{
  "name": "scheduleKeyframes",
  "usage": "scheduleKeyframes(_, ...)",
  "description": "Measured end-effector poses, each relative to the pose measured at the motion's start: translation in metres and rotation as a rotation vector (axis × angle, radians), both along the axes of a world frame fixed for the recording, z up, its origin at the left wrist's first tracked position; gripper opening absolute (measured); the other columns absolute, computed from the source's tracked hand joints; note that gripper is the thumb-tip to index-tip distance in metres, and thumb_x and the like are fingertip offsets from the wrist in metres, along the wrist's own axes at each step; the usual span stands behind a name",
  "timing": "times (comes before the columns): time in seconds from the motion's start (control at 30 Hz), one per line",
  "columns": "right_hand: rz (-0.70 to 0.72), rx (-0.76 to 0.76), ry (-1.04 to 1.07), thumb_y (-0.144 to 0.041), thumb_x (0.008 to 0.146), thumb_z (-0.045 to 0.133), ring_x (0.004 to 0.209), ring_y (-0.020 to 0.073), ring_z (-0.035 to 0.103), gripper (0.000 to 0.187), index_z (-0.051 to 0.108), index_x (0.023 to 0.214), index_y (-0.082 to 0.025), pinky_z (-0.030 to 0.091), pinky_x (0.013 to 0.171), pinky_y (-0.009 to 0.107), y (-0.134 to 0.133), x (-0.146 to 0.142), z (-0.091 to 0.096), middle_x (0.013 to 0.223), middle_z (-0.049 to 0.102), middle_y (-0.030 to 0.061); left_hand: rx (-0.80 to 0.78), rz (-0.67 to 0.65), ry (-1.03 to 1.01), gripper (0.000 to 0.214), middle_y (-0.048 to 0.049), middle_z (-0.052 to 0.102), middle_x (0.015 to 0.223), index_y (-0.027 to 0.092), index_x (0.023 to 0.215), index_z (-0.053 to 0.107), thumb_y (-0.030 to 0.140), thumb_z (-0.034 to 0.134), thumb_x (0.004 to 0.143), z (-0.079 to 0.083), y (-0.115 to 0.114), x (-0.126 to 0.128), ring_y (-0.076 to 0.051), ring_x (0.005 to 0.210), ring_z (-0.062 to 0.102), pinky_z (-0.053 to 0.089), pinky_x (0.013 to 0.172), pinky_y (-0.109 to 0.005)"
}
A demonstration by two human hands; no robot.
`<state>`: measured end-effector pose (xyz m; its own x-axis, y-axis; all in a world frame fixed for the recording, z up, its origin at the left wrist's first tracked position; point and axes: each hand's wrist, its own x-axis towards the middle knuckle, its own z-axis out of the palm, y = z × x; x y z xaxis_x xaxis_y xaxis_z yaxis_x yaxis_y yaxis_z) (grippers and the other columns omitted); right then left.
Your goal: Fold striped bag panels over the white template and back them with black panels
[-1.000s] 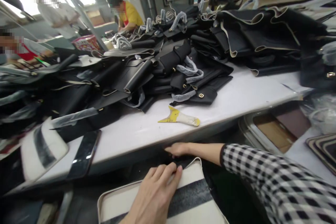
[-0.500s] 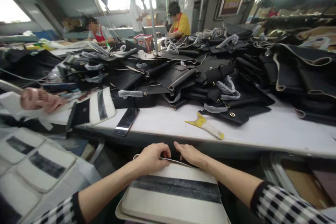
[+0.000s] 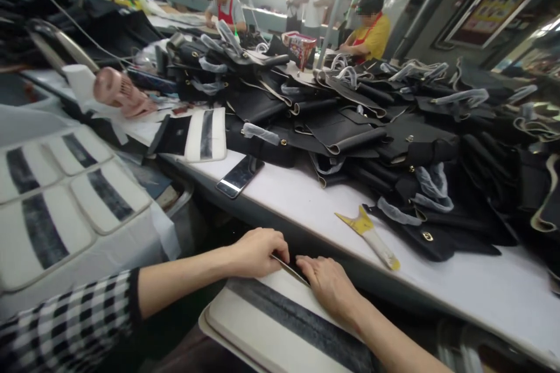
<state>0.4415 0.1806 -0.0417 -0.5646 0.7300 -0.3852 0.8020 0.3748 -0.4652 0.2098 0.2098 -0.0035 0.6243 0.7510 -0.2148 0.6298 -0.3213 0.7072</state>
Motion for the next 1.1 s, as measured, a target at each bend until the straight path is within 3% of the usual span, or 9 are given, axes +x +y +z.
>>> scheduleKeyframes(0.17,-0.023,-0.033,-0.051,-0.043,0.102,0.008,0.104,0.0277,0.061,0.064,0.059,0.13,-0.018,0.044,0.094,0.046,0.003,-0.012,0.006,0.132,0.061,0.0069,-0.162,0.145,-0.053,0.017,0.0044,0.072,0.079,0.029,0.084,0.077,0.03,0.071,0.068,-0.01,0.01,-0.035,-0.015,0.077,0.065,0.044,0.062,-0.022)
scheduleKeyframes(0.3,-0.054,-0.07,-0.06,-0.048,0.101,0.008,0.104,0.0269,0.062,0.065,0.055,0.136,-0.02,0.045,0.094,0.045,0.006,-0.026,0.006,0.133,0.06,0.0056,-0.16,0.191,-0.157,0.019,0.0034,0.073,0.09,0.029,0.089,0.077,0.032,0.074,0.071,-0.027,0.003,-0.044,-0.015,0.087,0.065,0.045,0.074,-0.02)
scheduleKeyframes(0.43,-0.07,-0.078,-0.065,-0.049,0.101,0.011,0.108,0.0264,0.061,0.063,0.054,0.138,-0.022,0.045,0.096,0.042,0.011,-0.043,0.004,0.137,0.057,0.0031,-0.112,0.143,-0.298,0.02,0.0022,0.072,0.095,0.03,0.096,0.077,0.037,0.072,0.078,-0.039,-0.001,-0.051,-0.014,0.093,0.065,0.044,0.082,-0.019)
scheduleKeyframes(0.67,-0.06,-0.069,-0.09,-0.047,0.102,0.01,0.109,0.0275,0.064,0.059,0.053,0.137,-0.031,0.049,0.087,0.041,0.016,-0.071,0.007,0.129,0.063,0.0022,-0.171,0.164,-0.33,0.022,0.0019,0.073,0.097,0.03,0.097,0.077,0.037,0.071,0.077,-0.041,-0.002,-0.056,-0.018,0.096,0.065,0.044,0.086,-0.023)
scheduleKeyframes(0.83,-0.061,-0.059,-0.112,-0.045,0.102,0.013,0.116,0.031,0.06,0.053,0.051,0.138,-0.038,0.048,0.09,0.047,0.019,-0.087,0.01,0.137,0.056,-0.003,-0.404,0.234,-0.492,0.03,-0.0013,0.074,0.099,0.022,0.101,0.076,0.027,0.067,0.073,-0.043,-0.003,-0.072,-0.019,0.096,0.064,0.044,0.088,-0.025)
scheduleKeyframes(0.93,-0.077,-0.079,-0.097,-0.047,0.102,0.011,0.116,0.0303,0.061,0.055,0.051,0.138,-0.038,0.048,0.091,0.045,0.022,-0.094,0.01,0.136,0.057,-0.0017,-0.541,0.267,-0.527,0.038,-0.0021,0.073,0.107,0.021,0.108,0.073,0.043,0.064,0.078,-0.051,-0.004,-0.085,-0.019,0.102,0.063,0.046,0.088,-0.025)
scheduleKeyframes(1.03,-0.078,-0.091,-0.087,-0.048,0.102,0.012,0.113,0.0293,0.062,0.055,0.052,0.138,-0.036,0.048,0.091,0.043,0.026,-0.1,0.008,0.129,0.063,0.0013,-0.659,0.363,-0.474,0.059,-0.0049,0.069,0.118,0.021,0.117,0.068,0.065,0.043,0.087,-0.067,-0.008,-0.089,-0.023,0.109,0.06,0.048,0.085,-0.03)
scheduleKeyframes(1.1,-0.07,-0.101,-0.059,-0.048,0.102,0.012,0.114,0.028,0.062,0.056,0.053,0.137,-0.035,0.047,0.093,0.042,0.027,-0.102,0.005,0.128,0.064,0.0015,-0.675,0.422,-0.411,0.067,-0.0078,0.069,0.114,0.018,0.119,0.066,0.07,0.037,0.088,-0.082,-0.013,-0.083,-0.024,0.104,0.062,0.049,0.08,-0.032)
